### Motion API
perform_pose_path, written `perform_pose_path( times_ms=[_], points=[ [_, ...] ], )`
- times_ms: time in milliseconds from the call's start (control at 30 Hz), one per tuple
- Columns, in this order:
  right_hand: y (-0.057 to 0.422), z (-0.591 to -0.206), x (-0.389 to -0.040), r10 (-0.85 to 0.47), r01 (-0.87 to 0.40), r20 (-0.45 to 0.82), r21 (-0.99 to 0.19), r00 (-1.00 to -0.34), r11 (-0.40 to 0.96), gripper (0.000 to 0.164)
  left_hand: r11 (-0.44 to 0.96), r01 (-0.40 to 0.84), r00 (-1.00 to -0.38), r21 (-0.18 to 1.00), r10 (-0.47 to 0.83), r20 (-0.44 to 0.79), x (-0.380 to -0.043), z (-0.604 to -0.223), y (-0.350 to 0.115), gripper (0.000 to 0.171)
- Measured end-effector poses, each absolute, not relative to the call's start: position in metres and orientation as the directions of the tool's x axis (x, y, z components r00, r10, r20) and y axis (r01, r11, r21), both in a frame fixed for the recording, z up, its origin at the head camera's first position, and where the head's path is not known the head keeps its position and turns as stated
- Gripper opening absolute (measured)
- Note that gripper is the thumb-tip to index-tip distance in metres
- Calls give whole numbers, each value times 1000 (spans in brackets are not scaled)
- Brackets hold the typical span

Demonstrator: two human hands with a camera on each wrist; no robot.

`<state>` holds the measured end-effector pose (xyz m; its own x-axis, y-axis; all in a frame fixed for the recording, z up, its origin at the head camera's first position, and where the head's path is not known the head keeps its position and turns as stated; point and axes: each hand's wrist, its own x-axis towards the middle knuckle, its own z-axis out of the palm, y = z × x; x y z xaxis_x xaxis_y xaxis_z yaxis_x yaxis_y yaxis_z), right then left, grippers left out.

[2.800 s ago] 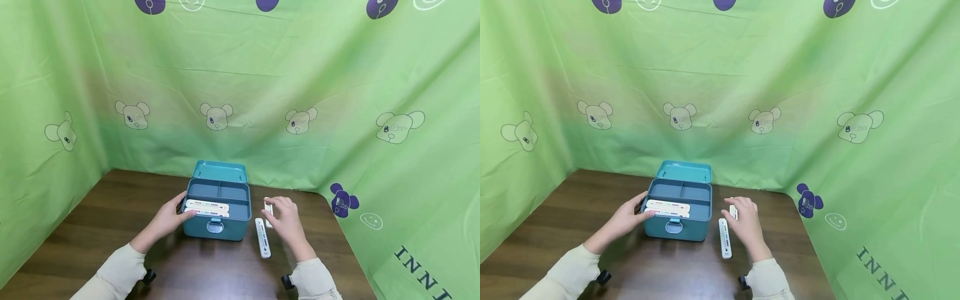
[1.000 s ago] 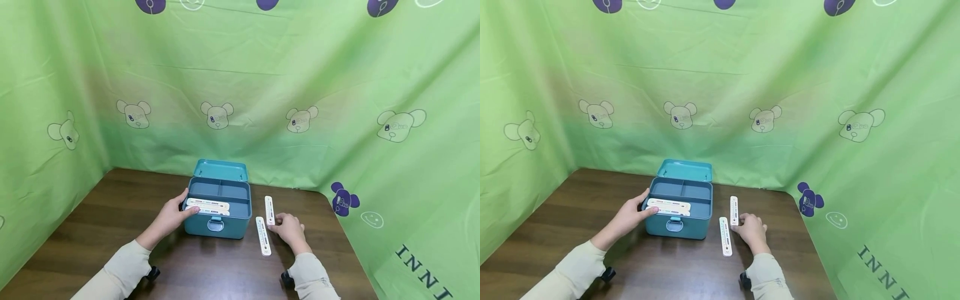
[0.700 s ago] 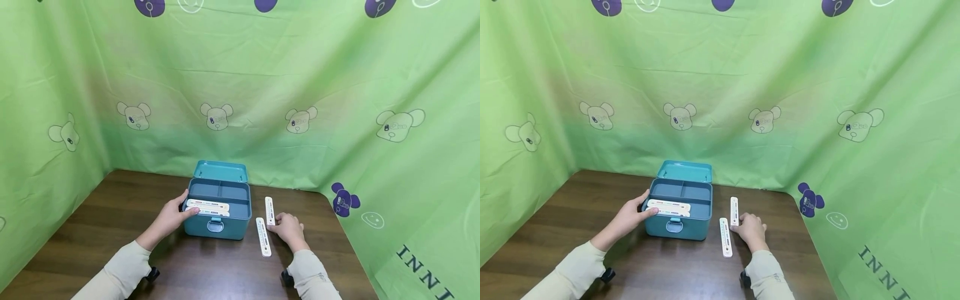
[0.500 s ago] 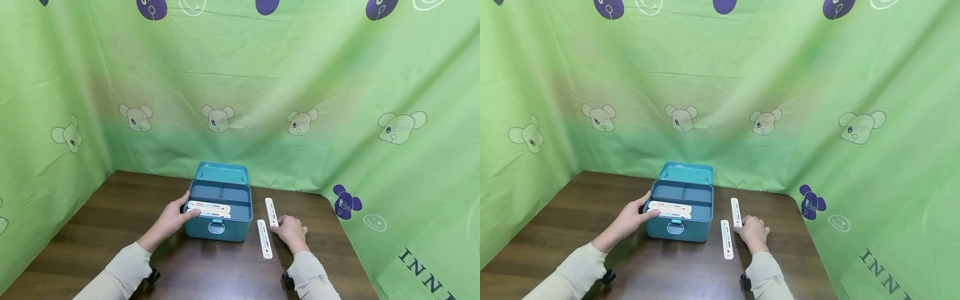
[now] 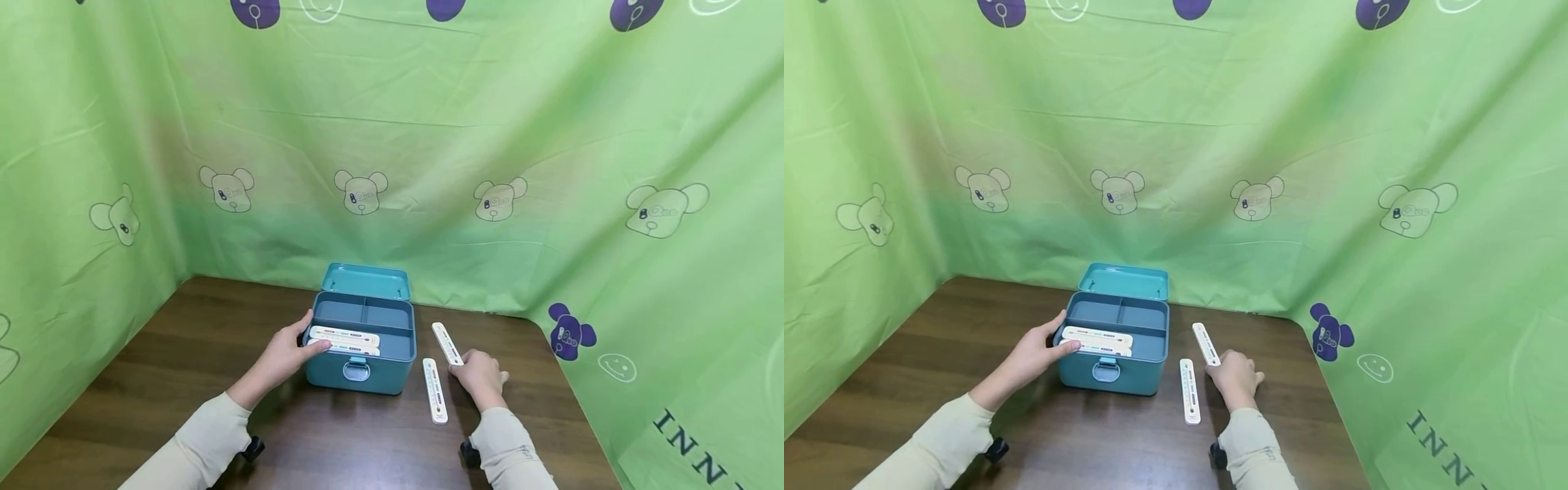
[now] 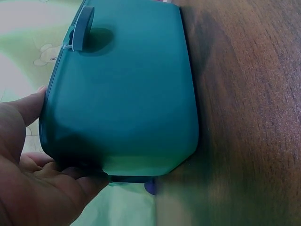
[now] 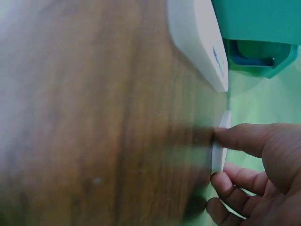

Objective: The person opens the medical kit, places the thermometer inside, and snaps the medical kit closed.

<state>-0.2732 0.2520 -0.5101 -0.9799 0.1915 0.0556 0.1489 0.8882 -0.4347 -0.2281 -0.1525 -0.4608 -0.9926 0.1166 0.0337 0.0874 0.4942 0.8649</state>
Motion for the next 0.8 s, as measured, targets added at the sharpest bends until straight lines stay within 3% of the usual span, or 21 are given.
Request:
perform_pose_path(
  times_ms=[200, 433, 800],
  points=[
    [258, -509, -274, 241, 186, 60, -470, -969, 863, 22, 487, 94, -992, 869, 116, 42, -227, -459, -152, 99],
    [266, -508, -273, 272, 196, 61, -545, -960, 815, 30, 492, 81, -994, 867, 108, 31, -227, -459, -152, 99],
    [280, -501, -270, 200, 52, 194, -580, -960, 813, 33, 480, 91, -993, 873, 115, 40, -229, -462, -152, 100]
  ],
)
